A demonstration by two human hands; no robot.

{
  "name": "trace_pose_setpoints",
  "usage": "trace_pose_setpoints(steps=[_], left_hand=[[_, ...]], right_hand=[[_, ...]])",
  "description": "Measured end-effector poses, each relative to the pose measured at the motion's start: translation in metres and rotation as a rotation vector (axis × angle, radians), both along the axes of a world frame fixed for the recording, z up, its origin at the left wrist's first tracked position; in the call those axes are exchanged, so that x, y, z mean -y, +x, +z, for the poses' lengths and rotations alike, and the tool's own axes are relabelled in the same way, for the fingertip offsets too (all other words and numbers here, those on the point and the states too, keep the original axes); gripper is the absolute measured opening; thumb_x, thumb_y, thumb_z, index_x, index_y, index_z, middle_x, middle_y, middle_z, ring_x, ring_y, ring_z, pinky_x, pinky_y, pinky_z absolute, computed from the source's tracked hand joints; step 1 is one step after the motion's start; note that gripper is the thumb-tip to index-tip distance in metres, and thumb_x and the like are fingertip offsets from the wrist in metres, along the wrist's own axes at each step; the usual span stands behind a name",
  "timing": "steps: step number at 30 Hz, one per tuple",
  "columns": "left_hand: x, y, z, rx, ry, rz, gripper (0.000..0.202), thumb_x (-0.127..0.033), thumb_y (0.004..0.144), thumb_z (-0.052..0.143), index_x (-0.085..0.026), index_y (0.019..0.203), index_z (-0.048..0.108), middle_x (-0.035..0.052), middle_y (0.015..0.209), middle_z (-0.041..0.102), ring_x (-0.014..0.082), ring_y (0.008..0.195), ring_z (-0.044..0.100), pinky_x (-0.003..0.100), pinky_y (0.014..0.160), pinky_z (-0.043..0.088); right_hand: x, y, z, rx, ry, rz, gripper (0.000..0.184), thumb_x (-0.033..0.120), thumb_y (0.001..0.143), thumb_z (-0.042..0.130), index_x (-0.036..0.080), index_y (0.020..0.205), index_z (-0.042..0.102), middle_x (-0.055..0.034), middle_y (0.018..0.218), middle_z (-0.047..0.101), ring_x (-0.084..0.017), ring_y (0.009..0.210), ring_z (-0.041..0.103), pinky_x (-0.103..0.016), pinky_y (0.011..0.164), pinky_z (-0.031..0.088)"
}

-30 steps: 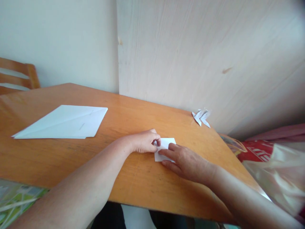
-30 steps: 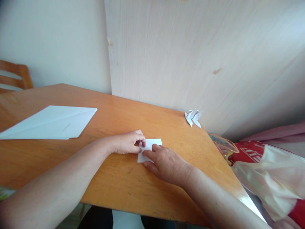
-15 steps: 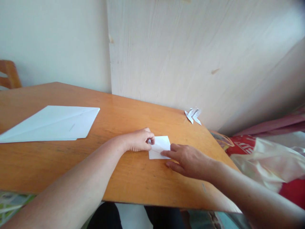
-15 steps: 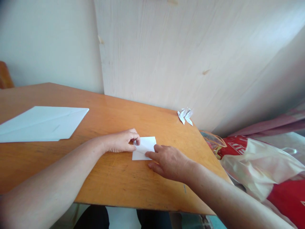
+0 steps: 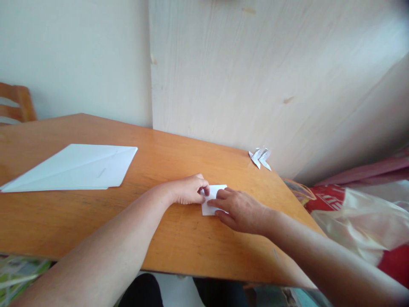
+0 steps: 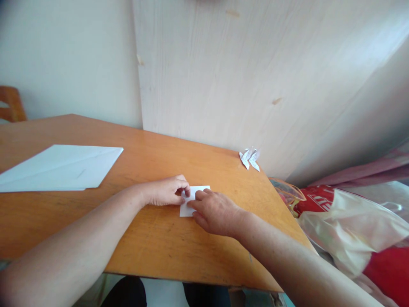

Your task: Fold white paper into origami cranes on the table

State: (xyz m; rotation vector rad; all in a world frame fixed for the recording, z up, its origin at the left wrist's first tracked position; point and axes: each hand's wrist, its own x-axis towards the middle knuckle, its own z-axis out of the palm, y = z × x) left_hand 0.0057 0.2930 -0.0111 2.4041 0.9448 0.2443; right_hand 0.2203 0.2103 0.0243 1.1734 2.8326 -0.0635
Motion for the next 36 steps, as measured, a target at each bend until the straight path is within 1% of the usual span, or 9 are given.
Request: trace_pose_setpoints(steps=[3, 7, 11, 14, 16, 23, 30, 36], left_hand=[[-0.001, 0.0, -0.001, 0.002, 0.002, -0.003, 0.023, -0.024, 0.081, 0.06, -0.021, 0.1, 0.071, 0.0047, 0.104, 0.057, 0.017, 0.088, 0.059, 0.027, 0.081, 0.047], [-0.003, 0.0, -0.003, 0.006, 0.006, -0.01, 0.024, -0.02, 0.08, 0.057, -0.022, 0.1, 0.072, 0.0044, 0.104, 0.057, 0.0171, 0.089, 0.059, 0.027, 0.082, 0.047], [-0.004, 0.0, -0.003, 0.009, 0.001, -0.012, 0.023, -0.025, 0.083, 0.058, -0.023, 0.1, 0.072, 0.0042, 0.106, 0.057, 0.018, 0.091, 0.059, 0.028, 0.082, 0.046], [-0.004, 0.001, -0.004, -0.001, -0.002, -0.007, 0.023, -0.03, 0.082, 0.061, -0.023, 0.101, 0.072, 0.0041, 0.105, 0.057, 0.0178, 0.088, 0.059, 0.028, 0.079, 0.047], [-0.004, 0.001, -0.004, -0.006, 0.005, -0.011, 0.023, -0.03, 0.08, 0.063, -0.023, 0.101, 0.072, 0.0037, 0.104, 0.057, 0.0173, 0.086, 0.059, 0.027, 0.078, 0.047], [-0.004, 0.001, -0.002, -0.001, -0.002, -0.013, 0.025, -0.024, 0.076, 0.062, -0.022, 0.1, 0.07, 0.0038, 0.102, 0.057, 0.0177, 0.088, 0.059, 0.027, 0.078, 0.048], [-0.002, 0.001, 0.002, -0.027, -0.016, -0.003, 0.026, -0.019, 0.074, 0.06, -0.022, 0.099, 0.069, 0.0034, 0.106, 0.057, 0.0178, 0.092, 0.059, 0.027, 0.081, 0.048], [-0.001, 0.001, 0.004, -0.028, -0.012, -0.004, 0.028, -0.019, 0.074, 0.059, -0.021, 0.1, 0.068, 0.0036, 0.106, 0.056, 0.0175, 0.091, 0.058, 0.026, 0.08, 0.048]], right_hand=[[-0.004, 0.001, 0.001, -0.011, -0.018, 0.029, 0.034, 0.024, 0.094, 0.05, 0.023, 0.125, 0.063, -0.0096, 0.109, 0.063, -0.023, 0.096, 0.06, -0.035, 0.084, 0.043], [-0.004, 0.0, 0.002, 0.0, -0.005, 0.042, 0.038, 0.024, 0.094, 0.051, 0.025, 0.13, 0.06, -0.0081, 0.108, 0.064, -0.022, 0.093, 0.061, -0.034, 0.081, 0.044], [-0.006, -0.004, 0.004, 0.024, 0.003, 0.041, 0.038, 0.025, 0.093, 0.052, 0.027, 0.131, 0.061, -0.0079, 0.11, 0.065, -0.022, 0.094, 0.062, -0.034, 0.081, 0.044], [-0.008, -0.005, 0.005, 0.033, -0.001, 0.044, 0.042, 0.023, 0.093, 0.051, 0.03, 0.133, 0.059, -0.0071, 0.114, 0.065, -0.022, 0.094, 0.062, -0.034, 0.081, 0.043], [-0.008, -0.004, 0.007, 0.041, 0.001, 0.053, 0.043, 0.023, 0.093, 0.05, 0.031, 0.134, 0.059, -0.0066, 0.115, 0.065, -0.021, 0.092, 0.063, -0.033, 0.079, 0.043], [-0.005, 0.006, 0.009, 0.091, 0.044, 0.067, 0.041, 0.023, 0.094, 0.048, 0.03, 0.131, 0.062, -0.0053, 0.101, 0.066, -0.018, 0.08, 0.062, -0.031, 0.069, 0.038], [-0.001, 0.02, 0.004, 0.104, 0.082, 0.08, 0.039, 0.024, 0.094, 0.048, 0.03, 0.13, 0.063, -0.006, 0.098, 0.066, -0.019, 0.079, 0.061, -0.031, 0.066, 0.037], [0.003, 0.028, 0.004, 0.094, 0.063, 0.062, 0.041, 0.023, 0.094, 0.048, 0.029, 0.131, 0.063, -0.007, 0.099, 0.066, -0.02, 0.082, 0.062, -0.03, 0.068, 0.039]])
